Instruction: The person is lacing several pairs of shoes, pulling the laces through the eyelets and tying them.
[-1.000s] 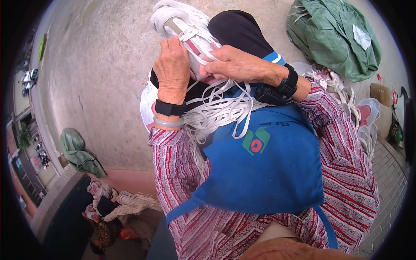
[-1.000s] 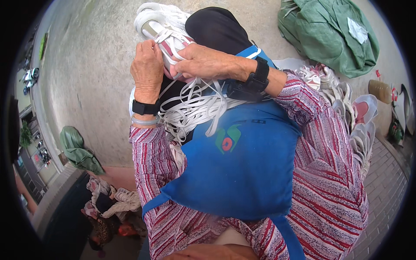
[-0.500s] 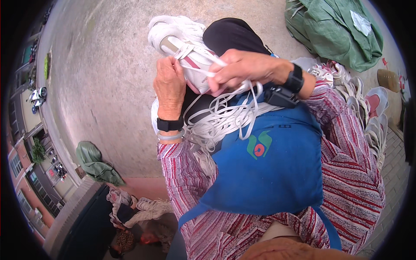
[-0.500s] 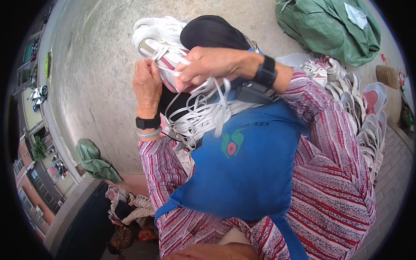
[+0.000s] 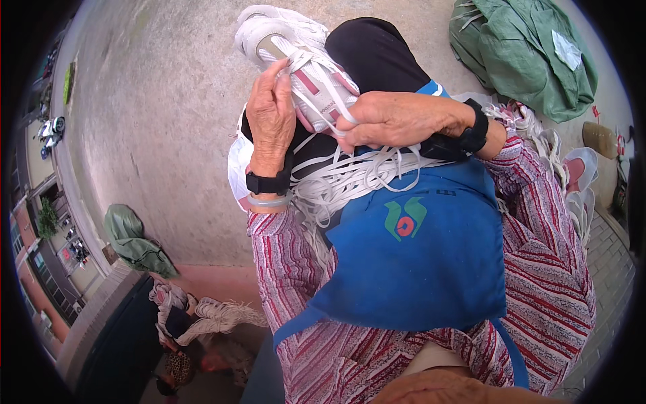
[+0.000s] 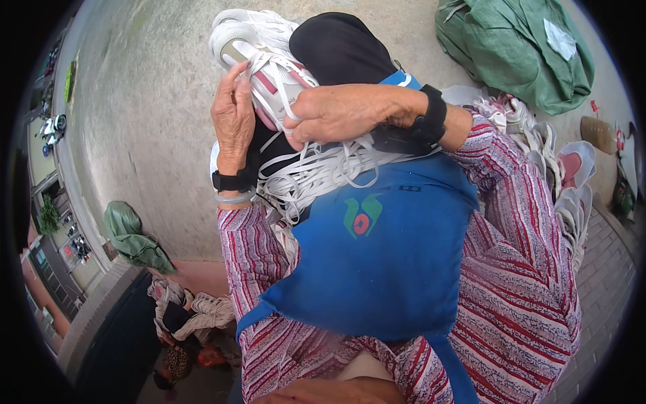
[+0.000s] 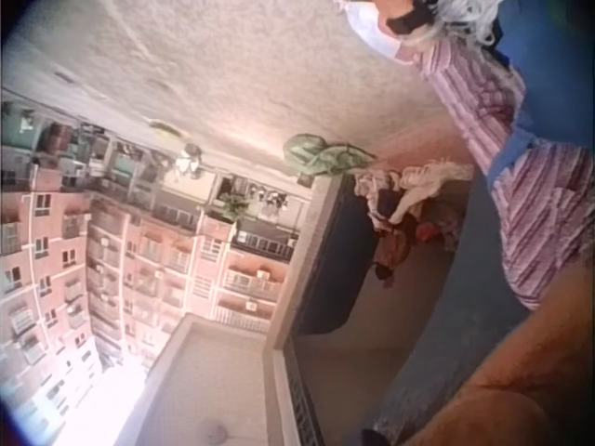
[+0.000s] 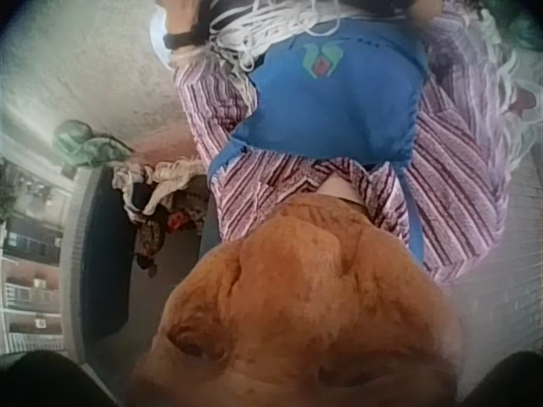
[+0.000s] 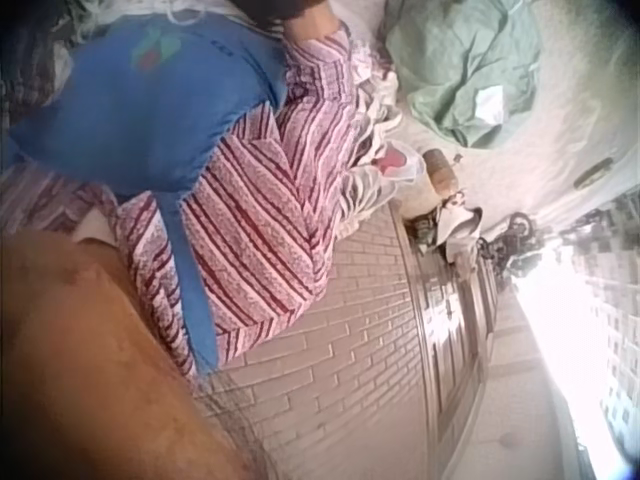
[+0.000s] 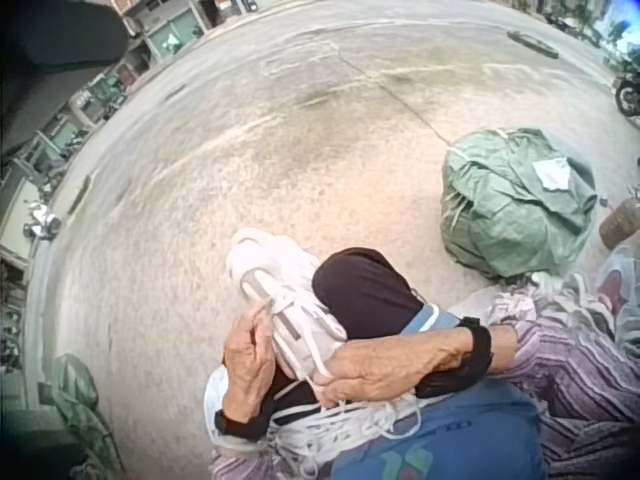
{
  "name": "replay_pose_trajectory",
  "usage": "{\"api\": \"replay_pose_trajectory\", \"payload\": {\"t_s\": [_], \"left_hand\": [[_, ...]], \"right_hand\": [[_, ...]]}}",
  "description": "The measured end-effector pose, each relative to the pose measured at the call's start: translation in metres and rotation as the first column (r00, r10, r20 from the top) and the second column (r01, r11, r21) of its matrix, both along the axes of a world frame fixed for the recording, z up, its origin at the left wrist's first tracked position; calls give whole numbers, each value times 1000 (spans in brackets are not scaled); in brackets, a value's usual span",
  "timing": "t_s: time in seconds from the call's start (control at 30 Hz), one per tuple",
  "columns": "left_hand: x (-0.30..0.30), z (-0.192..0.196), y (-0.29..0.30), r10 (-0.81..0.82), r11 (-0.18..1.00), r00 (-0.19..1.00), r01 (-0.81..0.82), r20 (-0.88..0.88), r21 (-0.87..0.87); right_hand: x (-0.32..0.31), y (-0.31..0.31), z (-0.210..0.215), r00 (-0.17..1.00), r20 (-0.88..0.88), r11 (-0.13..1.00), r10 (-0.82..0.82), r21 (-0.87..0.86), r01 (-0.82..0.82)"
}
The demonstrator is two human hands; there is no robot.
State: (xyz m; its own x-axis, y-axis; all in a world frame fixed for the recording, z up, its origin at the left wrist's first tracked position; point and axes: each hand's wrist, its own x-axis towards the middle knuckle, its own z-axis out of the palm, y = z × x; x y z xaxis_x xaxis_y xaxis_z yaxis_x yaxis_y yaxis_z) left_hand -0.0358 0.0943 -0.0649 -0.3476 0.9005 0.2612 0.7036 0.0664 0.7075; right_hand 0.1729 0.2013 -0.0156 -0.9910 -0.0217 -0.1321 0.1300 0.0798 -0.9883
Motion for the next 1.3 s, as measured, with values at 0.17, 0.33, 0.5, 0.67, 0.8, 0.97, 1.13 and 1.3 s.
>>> {"api": "replay_pose_trajectory", "payload": {"t_s": [0.17,0.33,0.5,0.67,0.8,0.97,1.13,1.3], "left_hand": [[1,2,1,-114,992,963,94,-246,-89],[13,22,-15,123,989,905,-76,408,-130],[32,39,-40,128,912,913,45,387,-408],[31,40,-47,151,866,881,101,448,-490],[41,35,-59,175,952,442,153,880,-267],[71,57,-63,-81,979,291,203,953,21],[102,70,-45,-158,912,333,409,930,8],[54,58,-105,-12,983,285,181,958,-41]], "right_hand": [[-19,-31,-16,960,-281,973,-17,214,80],[-26,-56,-17,991,-136,926,10,375,42],[-27,-87,-11,979,-199,848,-47,510,144],[-15,-84,-20,993,-117,780,-26,619,94],[17,-61,-7,980,-115,682,160,731,-26],[25,-16,12,975,-116,783,-188,581,220],[-8,-23,-22,896,174,868,-407,-232,439],[8,-11,-35,905,307,616,-294,-664,425]]}}
